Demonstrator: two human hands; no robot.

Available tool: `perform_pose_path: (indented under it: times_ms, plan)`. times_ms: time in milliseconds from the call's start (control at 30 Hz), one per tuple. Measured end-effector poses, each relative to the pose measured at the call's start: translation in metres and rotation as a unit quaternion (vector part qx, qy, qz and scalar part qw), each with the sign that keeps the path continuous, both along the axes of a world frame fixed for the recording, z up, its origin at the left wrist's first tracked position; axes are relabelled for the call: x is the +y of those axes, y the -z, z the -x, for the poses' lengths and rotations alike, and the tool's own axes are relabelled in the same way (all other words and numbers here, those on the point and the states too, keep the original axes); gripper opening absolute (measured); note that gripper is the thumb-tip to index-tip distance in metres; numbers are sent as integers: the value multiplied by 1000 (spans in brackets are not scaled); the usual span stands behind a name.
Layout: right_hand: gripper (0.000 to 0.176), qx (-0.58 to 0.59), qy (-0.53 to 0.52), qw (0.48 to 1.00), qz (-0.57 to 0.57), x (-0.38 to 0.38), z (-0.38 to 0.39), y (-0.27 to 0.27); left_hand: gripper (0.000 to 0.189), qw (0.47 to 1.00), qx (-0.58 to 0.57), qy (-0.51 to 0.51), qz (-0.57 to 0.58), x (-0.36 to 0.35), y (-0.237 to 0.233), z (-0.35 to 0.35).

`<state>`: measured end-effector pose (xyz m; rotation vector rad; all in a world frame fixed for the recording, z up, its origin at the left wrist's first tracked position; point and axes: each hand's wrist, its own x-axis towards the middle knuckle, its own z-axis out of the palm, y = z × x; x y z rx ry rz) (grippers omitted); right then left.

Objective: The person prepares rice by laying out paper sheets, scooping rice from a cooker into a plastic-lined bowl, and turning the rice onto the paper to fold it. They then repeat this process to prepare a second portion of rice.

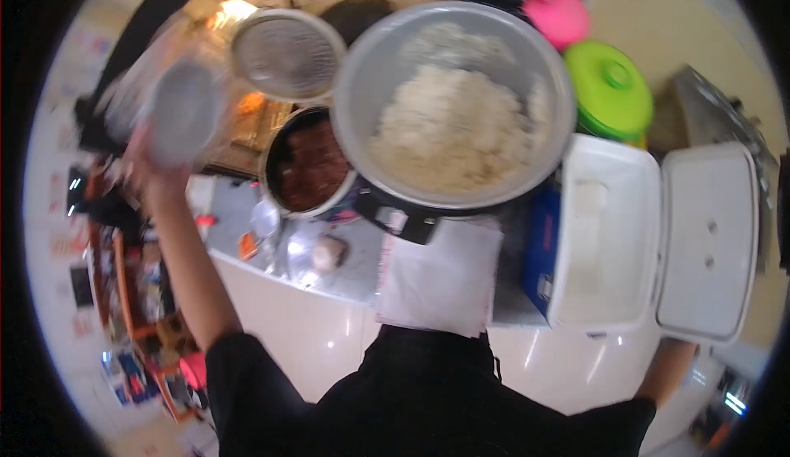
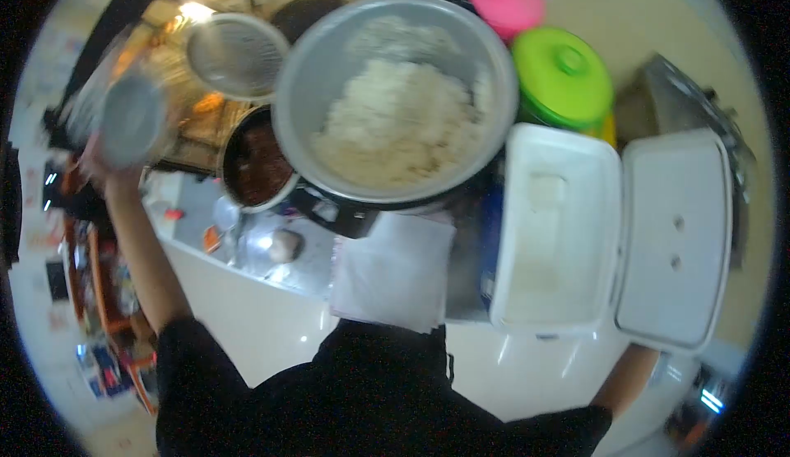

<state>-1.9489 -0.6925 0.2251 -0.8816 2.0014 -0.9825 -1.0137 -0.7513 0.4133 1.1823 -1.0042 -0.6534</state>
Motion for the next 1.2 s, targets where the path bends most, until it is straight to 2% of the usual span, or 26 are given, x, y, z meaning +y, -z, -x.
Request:
perform_pose_path:
  times_ms: [33,67,100,133,233,333,367,400,500,567,633,700,733,767,800,833,867,933,1000,1100,1133,1200]
  plan:
    - [44,-18,30,999,22,5,7,9,79,991,-124,28,-27,-27,-25,17]
    - [44,-28,55,997,42,11,12,17,81,958,-239,119,-102,-53,-47,45]
    - [44,-34,81,994,59,16,13,21,82,898,-355,212,-149,-80,-68,72]
    - [45,-33,101,992,73,19,12,22,84,846,-413,272,-198,-109,-67,83]
    - [45,-38,161,979,115,31,11,17,86,775,-543,206,-248,-167,-46,59]
    - [46,-66,226,958,162,46,26,8,83,784,-516,217,-268,-207,-44,31]
    - [47,-75,246,950,176,53,33,3,83,757,-510,190,-362,-188,-65,71]
    - [47,-80,265,942,192,60,42,-5,74,727,-506,219,-410,-199,-62,63]
    - [48,-92,320,912,240,90,73,-38,71,681,-481,259,-488,-190,-67,71]
    - [49,-90,355,889,275,114,94,-67,78,668,-519,245,-474,-166,-73,75]
    - [49,-80,381,867,312,141,111,-104,86,662,-593,217,-404,-124,-61,73]
    - [50,-55,394,847,352,178,123,-142,95,675,-619,216,-338,-77,-42,65]
    - [57,-22,381,845,376,201,137,-155,101,694,-608,230,-310,-51,-27,55]
    - [65,-16,365,842,397,215,125,-181,97,705,-590,260,-296,-27,-9,47]
    - [44,6,297,869,396,203,49,-214,94,715,-571,290,-281,-1,2,42]
    - [27,28,227,889,398,190,-27,-246,94,742,-492,320,-323,23,4,51]
    - [25,47,157,902,400,177,-103,-279,93,764,-409,346,-360,46,7,62]
    - [42,109,91,915,378,164,-189,-306,90,782,-367,376,-335,84,37,55]
    - [45,62,55,935,345,165,-148,-270,89,814,-310,380,-311,119,61,43]
    - [67,-118,-63,953,273,166,-55,-193,87,874,-164,359,-284,179,103,20]
    - [61,-82,-136,964,213,136,-160,-200,86,892,-106,345,-274,200,120,13]
    - [50,-8,-287,949,127,84,-363,-188,86,920,41,313,-233,241,156,7]
